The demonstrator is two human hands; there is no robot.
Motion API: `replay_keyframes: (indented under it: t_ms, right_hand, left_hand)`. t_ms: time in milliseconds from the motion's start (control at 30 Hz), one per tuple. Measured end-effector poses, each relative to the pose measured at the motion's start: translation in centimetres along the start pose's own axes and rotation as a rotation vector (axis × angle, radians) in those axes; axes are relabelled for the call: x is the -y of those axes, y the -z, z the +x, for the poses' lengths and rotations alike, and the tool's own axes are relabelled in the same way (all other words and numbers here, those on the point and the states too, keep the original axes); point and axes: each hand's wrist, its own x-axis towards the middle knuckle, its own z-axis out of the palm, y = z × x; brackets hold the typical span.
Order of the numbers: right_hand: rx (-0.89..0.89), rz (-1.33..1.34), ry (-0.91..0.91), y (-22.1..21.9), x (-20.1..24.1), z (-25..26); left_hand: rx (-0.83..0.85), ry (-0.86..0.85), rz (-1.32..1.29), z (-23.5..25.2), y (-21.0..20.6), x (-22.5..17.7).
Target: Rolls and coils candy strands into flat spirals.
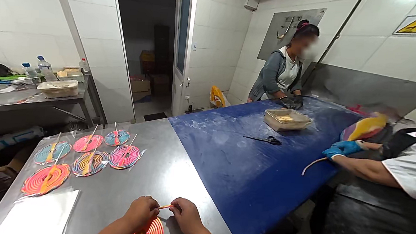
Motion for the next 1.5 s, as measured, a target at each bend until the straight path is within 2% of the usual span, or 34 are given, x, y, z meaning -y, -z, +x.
replay_keyframes:
  t_ms: [133, 233, 333, 433, 533, 600, 733, 800, 900, 1000, 1167, 1367, 1500]
  right_hand:
    - [-0.034, -0.219, 0.03, -0.1, -0.1, -0.3]
    - [-0.028, -0.331, -0.066, -0.3, 0.0, -0.3]
    - [0.124, -0.155, -0.233, 0.6, -0.2, -0.1]
    - [0.165, 0.063, -0.121, 1.2, -1.0, -0.1]
    - [0.113, -0.045, -0.007, 0.8, -0.5, -1.0]
    - [0.052, -0.118, 0.005, 0.4, -0.3, -1.3]
    - [0.132, -0.236, -0.022, 0.9, -0.9, -1.6]
    - [0.13, -0.272, -0.024, 1.3, -1.5, -1.9]
    - [0.081, -0.276, 0.014, 0.6, -2.1, -2.4]
    - [0.142, -0.323, 0.036, -0.5, -1.2, -2.1]
    - [0.181, -0.402, 0.056, -1.9, 0.3, -1.8]
    - [0.393, -0.297, -0.142, -0.8, 2.0, -0.2]
    - [0.317, -0.195, -0.219, -0.8, 1.6, 0.0]
  left_hand:
    - [0.012, -0.025, 0.032, 0.2, 0.1, -0.4]
    - [0.016, -0.044, 0.047, 0.3, 0.2, -0.8]
    - [0.011, -0.057, 0.036, 0.2, 0.2, -1.2]
    - [-0.006, -0.066, 0.039, 0.2, 0.1, -1.0]
    - [-0.011, -0.056, 0.031, 0.1, 0.0, -1.0]
    - [-0.019, -0.053, 0.029, 0.1, -0.1, -1.0]
    - [-0.104, -0.054, -0.06, -1.0, 0.7, -0.8]
    - [-0.122, -0.051, -0.025, -2.6, 1.9, -0.8]
    - [0.007, -0.132, 0.182, -5.2, 2.1, -1.1]
    - [0.073, -0.195, 0.277, -6.3, -0.7, -0.1]
    - [-0.05, 0.052, 0.206, -6.0, -2.2, -1.5]
    - [-0.025, 0.257, 0.156, -5.3, -1.6, -3.9]
    - [-0.075, 0.296, 0.066, -5.2, -2.6, -3.8]
